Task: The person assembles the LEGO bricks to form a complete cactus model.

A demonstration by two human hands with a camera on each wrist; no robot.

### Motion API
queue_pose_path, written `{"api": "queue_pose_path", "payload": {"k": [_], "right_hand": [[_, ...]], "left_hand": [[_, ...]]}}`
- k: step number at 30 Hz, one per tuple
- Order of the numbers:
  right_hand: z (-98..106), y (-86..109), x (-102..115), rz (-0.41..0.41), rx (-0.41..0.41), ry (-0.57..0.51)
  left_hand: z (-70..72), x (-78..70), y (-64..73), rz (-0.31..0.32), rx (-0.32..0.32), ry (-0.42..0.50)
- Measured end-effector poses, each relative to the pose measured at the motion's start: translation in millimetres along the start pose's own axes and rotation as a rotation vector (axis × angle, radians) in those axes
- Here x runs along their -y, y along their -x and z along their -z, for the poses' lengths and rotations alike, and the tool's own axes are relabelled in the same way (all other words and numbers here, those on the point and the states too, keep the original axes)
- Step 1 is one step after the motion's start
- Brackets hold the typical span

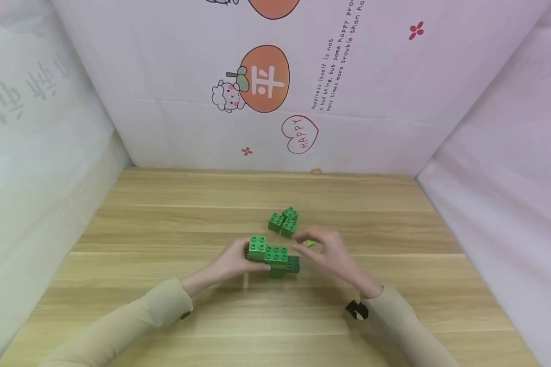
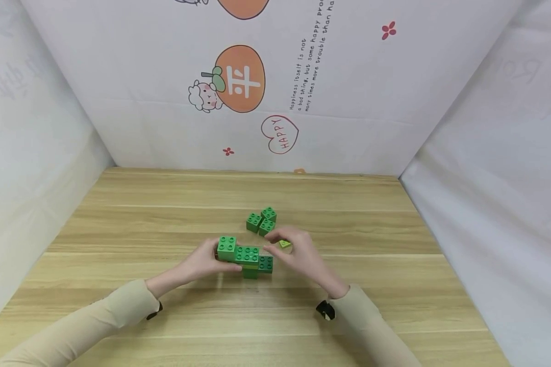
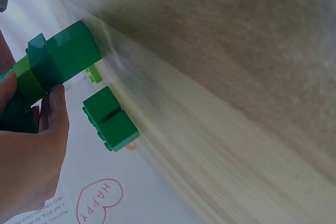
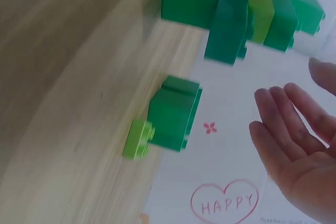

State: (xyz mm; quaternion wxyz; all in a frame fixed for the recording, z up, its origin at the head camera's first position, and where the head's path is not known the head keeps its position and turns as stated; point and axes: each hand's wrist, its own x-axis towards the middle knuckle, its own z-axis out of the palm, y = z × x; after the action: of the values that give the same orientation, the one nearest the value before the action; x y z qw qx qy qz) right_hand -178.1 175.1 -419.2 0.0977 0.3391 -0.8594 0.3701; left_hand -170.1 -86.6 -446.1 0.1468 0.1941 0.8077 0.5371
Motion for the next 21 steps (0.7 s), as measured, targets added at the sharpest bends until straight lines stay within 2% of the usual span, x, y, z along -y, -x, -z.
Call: {"api": "queue_pose_path", "payload": {"k": [5, 10, 21], "right_hand": [[8.2, -2.2, -13.6, -0.082, -0.003, 0.005], [13.6, -4.0, -28.2, -0.178, 0.057, 0.043], [11.0, -6.0, -56.3, -0.284, 0.209, 0.026]], "left_hand": [[-0.7, -0.1, 0.1, 0.006, 0.006, 0.017], [-1.2, -0.4, 0.7, 0.011, 0.005, 0.023], [-1.1, -1.2, 3.2, -0.003, -0.002, 0.024]]}}
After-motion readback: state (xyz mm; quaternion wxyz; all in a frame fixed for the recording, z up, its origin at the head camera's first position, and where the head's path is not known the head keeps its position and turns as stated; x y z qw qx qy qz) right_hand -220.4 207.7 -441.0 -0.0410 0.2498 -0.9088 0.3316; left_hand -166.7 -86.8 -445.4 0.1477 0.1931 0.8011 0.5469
